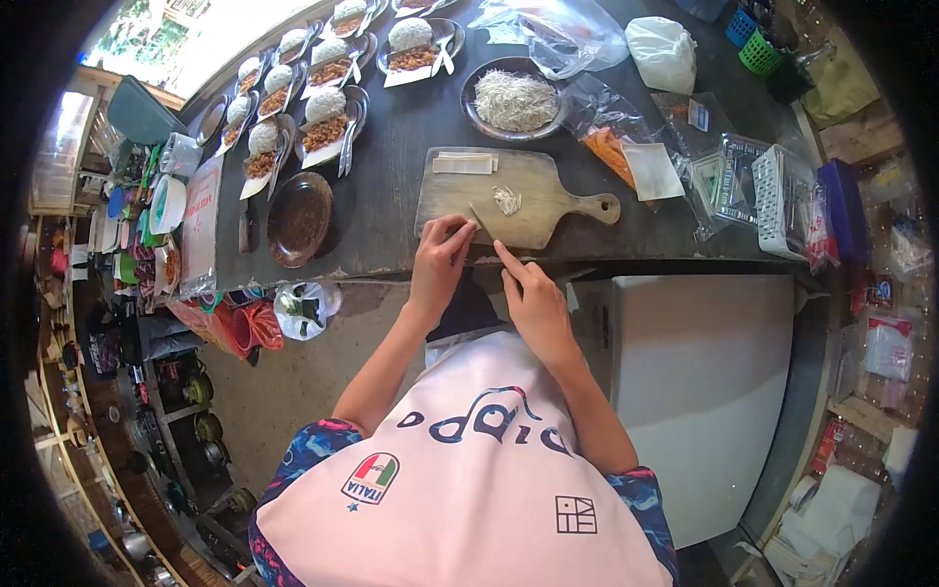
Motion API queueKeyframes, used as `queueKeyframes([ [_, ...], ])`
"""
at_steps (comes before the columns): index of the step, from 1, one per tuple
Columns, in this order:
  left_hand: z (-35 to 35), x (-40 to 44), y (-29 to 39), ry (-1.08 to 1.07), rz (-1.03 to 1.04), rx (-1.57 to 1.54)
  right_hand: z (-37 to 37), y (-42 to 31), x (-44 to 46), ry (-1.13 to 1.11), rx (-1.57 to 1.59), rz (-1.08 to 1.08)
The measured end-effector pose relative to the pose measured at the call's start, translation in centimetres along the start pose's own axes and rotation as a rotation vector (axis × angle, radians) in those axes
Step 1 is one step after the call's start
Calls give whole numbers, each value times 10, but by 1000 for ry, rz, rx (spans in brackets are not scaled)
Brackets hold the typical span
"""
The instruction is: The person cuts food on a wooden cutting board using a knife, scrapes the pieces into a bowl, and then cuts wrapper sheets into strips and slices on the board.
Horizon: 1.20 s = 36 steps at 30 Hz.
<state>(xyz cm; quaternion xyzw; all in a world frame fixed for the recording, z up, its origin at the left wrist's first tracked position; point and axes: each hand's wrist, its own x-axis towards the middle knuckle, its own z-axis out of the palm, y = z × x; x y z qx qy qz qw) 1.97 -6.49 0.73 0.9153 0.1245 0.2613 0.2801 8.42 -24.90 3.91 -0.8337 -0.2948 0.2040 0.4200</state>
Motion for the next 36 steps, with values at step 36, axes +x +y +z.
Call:
queueKeyframes([
  [36,4,0,3,-33,62,59,17,7,-3,62,-345,-40],
])
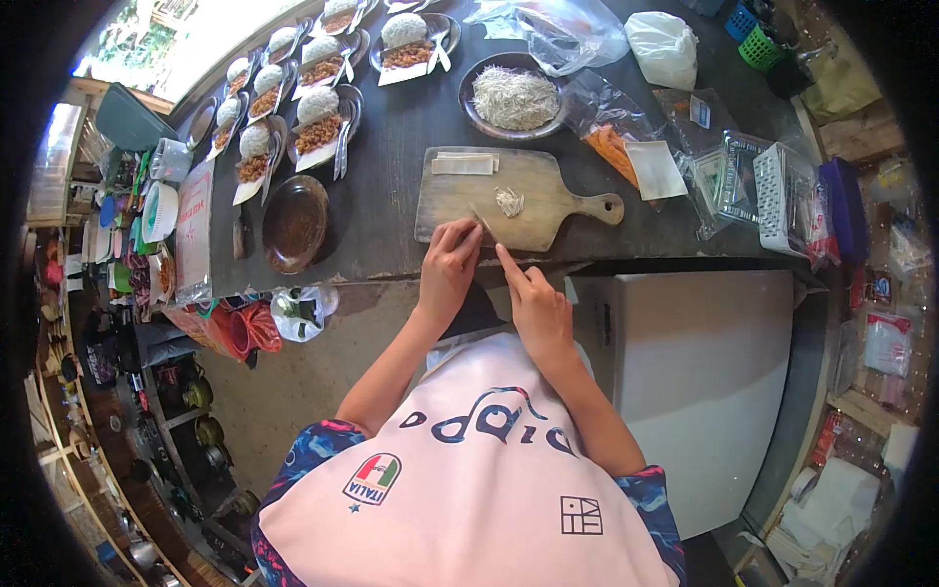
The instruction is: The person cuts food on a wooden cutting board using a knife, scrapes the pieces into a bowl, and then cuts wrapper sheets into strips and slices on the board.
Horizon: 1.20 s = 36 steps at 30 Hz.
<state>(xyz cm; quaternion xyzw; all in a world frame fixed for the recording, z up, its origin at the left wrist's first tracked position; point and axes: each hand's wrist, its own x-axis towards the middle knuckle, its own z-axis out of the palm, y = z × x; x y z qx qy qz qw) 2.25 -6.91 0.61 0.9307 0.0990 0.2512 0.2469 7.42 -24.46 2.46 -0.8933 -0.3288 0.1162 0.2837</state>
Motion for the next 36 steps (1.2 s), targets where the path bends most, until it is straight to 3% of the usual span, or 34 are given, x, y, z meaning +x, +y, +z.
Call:
queueKeyframes([
  [6,3,-3,2,-10,-67,-16,-9,-2,-20,-27,-83,31],
  [14,2,-1,-2,7,1,14,1,-3,-4,15,-54,2],
  [17,2,-1,-1,14,-13,13,-12,-6,-19,-67,-118,57],
  [26,3,-1,-2,10,-8,26,3,-6,-4,17,-61,10],
  [29,2,-1,0,8,-16,30,-7,-7,-19,-61,-107,67],
  [36,0,0,2,-1,-11,31,11,-4,5,30,-77,-5],
])
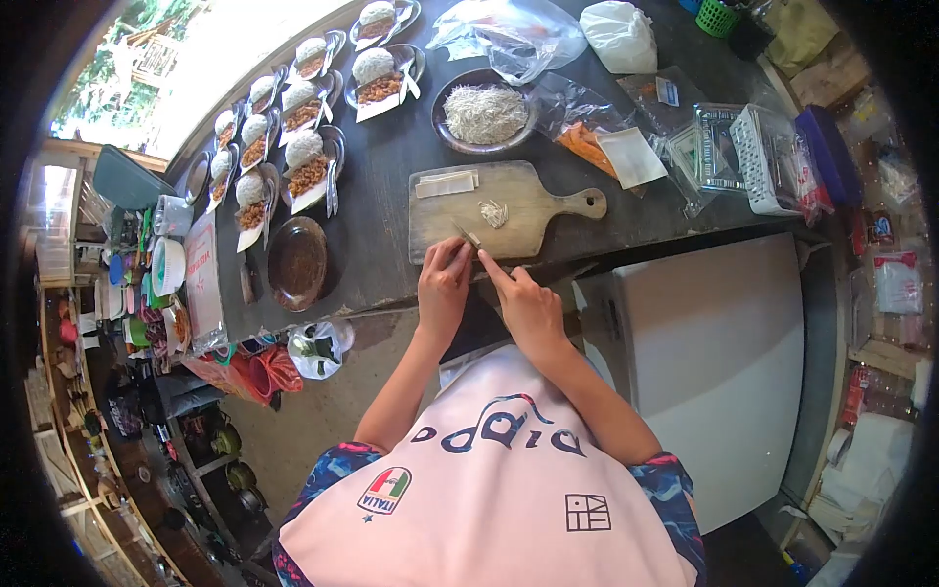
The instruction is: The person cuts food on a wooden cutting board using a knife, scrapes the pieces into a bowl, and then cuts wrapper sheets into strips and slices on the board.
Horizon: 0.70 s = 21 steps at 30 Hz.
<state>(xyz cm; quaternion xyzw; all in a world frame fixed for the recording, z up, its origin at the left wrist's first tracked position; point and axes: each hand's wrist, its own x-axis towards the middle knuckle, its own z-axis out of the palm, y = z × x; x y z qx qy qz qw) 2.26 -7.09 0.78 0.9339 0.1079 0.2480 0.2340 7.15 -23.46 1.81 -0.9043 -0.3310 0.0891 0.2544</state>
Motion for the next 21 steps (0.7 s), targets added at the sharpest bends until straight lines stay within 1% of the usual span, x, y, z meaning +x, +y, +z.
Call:
queueKeyframes([
  [2,1,0,-1,3,0,-4,-5,-1,-9,10,6,5],
  [5,1,0,0,16,-2,-6,-15,-3,-23,-69,-36,59],
  [11,1,-2,-1,7,0,-11,2,-2,1,-1,6,14],
  [17,0,-2,-3,9,-1,-23,-18,-6,-22,-88,-16,86],
  [21,2,-2,-2,12,-11,-18,-2,-1,-9,-15,7,31],
])
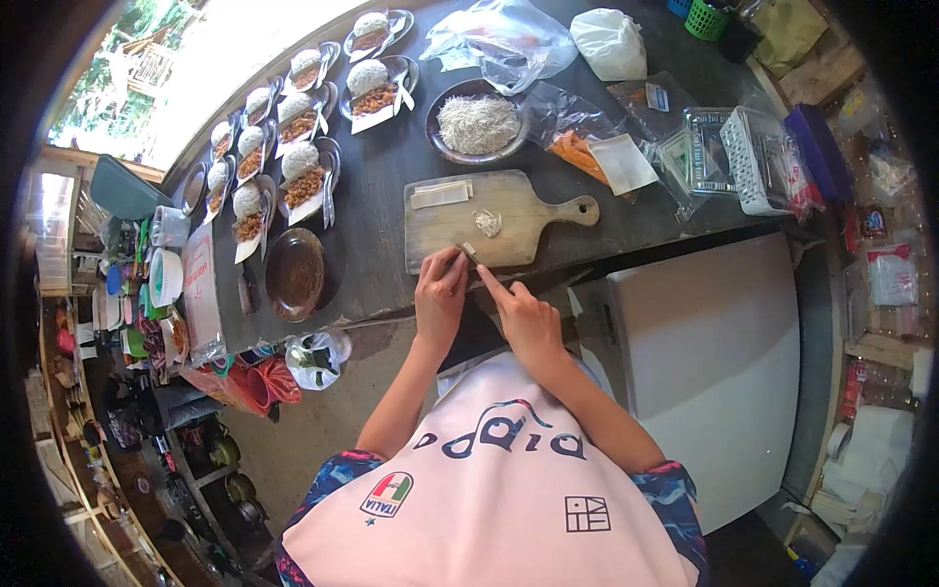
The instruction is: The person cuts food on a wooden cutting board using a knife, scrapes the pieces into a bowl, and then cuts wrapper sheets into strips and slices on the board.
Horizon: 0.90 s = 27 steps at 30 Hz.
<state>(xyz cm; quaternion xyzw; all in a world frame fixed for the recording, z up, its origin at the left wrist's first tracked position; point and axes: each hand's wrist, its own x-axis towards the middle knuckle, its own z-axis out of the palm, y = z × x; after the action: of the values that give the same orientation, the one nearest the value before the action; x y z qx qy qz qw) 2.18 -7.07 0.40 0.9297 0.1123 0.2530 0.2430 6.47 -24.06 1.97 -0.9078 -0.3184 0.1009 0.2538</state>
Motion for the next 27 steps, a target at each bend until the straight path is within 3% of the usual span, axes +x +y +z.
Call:
queueKeyframes([
  [27,-6,0,4,-20,13,47,-5,-2,4,-18,60,-2],
])
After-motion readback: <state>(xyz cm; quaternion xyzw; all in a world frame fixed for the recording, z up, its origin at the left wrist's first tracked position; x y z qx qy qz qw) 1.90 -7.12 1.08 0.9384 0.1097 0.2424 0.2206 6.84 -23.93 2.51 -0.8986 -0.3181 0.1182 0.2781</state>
